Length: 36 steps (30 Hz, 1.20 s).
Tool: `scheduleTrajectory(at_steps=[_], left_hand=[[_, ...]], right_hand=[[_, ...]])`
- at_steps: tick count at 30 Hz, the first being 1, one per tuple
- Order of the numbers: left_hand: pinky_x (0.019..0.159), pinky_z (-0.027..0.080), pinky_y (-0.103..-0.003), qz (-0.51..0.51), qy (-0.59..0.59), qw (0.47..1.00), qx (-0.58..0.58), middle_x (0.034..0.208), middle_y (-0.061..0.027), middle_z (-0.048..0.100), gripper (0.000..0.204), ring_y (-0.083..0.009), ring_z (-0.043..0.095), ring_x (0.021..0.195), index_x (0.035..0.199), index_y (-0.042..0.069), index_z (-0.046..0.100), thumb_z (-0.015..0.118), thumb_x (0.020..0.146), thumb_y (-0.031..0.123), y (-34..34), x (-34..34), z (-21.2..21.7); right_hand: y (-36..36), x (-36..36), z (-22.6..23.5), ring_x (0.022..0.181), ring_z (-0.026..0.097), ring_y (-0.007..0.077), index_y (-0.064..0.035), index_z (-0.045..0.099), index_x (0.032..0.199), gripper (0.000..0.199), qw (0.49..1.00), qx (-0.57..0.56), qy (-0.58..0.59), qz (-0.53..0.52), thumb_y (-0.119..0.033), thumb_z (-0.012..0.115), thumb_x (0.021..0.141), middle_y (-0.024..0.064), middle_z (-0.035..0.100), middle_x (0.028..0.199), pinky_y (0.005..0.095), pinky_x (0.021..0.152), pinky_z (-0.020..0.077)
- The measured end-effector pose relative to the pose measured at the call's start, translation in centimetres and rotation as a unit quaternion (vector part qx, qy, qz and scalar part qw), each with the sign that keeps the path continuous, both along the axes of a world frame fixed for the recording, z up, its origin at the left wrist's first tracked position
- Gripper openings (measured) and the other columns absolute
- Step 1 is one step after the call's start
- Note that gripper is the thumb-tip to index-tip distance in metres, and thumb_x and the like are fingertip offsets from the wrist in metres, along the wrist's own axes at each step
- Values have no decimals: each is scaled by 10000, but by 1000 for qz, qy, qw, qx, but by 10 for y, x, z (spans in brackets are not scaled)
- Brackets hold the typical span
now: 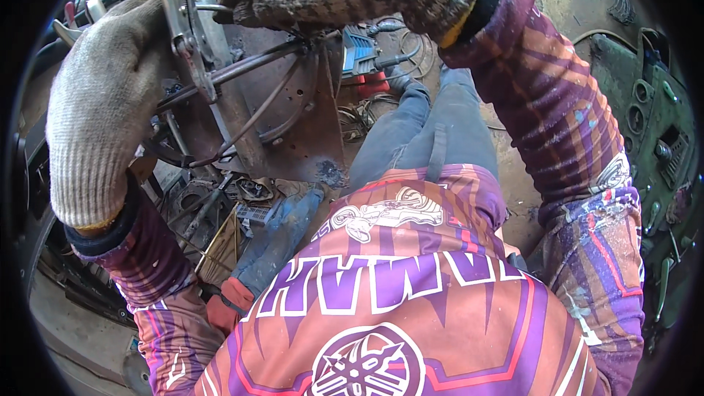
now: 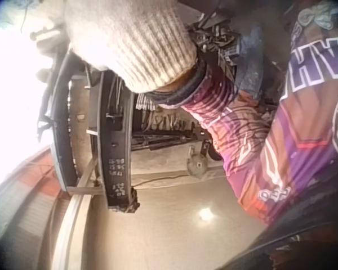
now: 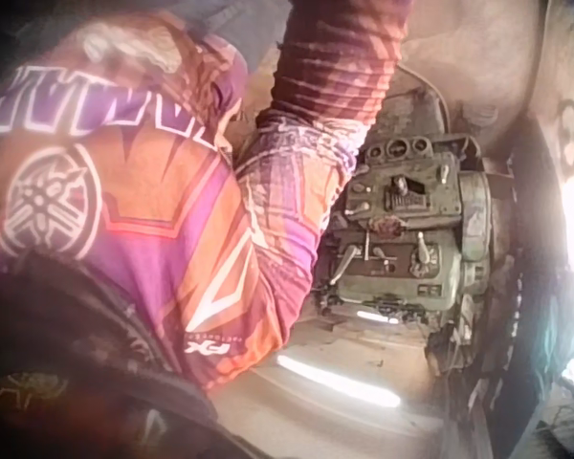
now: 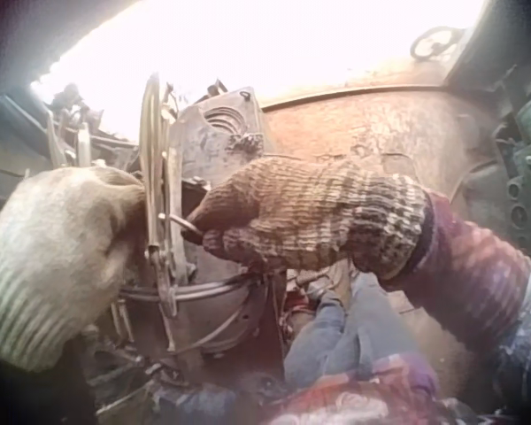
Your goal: The person welds metal rods attached to a fixture, hammers the metal assembly with a hammer, removes the locking pliers, and turns a bolt using a wrench.
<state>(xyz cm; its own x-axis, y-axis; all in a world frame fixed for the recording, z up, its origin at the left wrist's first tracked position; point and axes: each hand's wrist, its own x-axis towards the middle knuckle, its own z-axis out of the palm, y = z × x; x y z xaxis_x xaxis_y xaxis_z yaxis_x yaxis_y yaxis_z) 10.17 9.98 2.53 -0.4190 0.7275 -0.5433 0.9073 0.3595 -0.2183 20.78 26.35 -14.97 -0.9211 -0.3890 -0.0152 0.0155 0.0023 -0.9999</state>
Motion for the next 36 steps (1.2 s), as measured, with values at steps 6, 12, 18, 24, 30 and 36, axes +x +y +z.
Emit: scheduleTrajectory(at_steps=[6, 12, 18, 24, 30, 36], left_hand=[[929, 563, -407, 35, 15, 999, -21, 1160, -200, 727, 342, -318, 729, 1039, 1266, 45, 699, 532, 973, 101, -1, -4, -4], [902, 567, -390, 57, -29, 998, -1, 1102, -191, 750, 344, -281, 744, 998, 1285, 7, 684, 533, 981, 65, -2, -15, -1], [891, 566, -384, 53, -26, 998, 16, 1086, -184, 752, 335, -273, 743, 984, 1275, 12, 688, 542, 978, 62, -3, -12, 1], [879, 565, -377, 52, -35, 998, 15, 1069, -178, 754, 326, -266, 742, 970, 1265, 16, 693, 551, 975, 59, -1, -10, 0], [868, 564, -371, 51, -33, 998, 21, 1053, -172, 756, 317, -258, 741, 956, 1255, 20, 698, 560, 971, 55, -4, -7, 0], [856, 563, -364, 56, -34, 998, 21, 1036, -166, 758, 309, -251, 740, 941, 1244, 24, 703, 568, 968, 52, -6, -12, 6]], right_hand=[[7, 2, -4, 995, 634, 219, -38, 591, 1400, 475, 1000, -12, -6, -6, -234, 663, 973, 121, 671, 1125, 340, 871, 525], [9, 5, -11, 925, 620, 191, -41, 590, 1398, 471, 1000, -25, -9, -13, -250, 661, 982, 98, 661, 1068, 314, 811, 522], [10, 9, -14, 855, 606, 164, -45, 589, 1397, 468, 999, -35, -4, -24, -265, 660, 990, 76, 651, 1011, 289, 750, 518], [12, 12, -12, 785, 592, 137, -48, 588, 1395, 465, 998, -53, -3, -38, -281, 658, 998, 53, 641, 954, 263, 690, 515], [15, 20, -12, 716, 578, 110, -52, 587, 1393, 463, 994, -82, -11, -73, -296, 656, 1006, 30, 632, 897, 238, 629, 512], [26, 26, -21, 646, 565, 83, -55, 587, 1392, 461, 969, -179, -29, -168, -311, 654, 1014, 8, 622, 841, 212, 569, 508]])
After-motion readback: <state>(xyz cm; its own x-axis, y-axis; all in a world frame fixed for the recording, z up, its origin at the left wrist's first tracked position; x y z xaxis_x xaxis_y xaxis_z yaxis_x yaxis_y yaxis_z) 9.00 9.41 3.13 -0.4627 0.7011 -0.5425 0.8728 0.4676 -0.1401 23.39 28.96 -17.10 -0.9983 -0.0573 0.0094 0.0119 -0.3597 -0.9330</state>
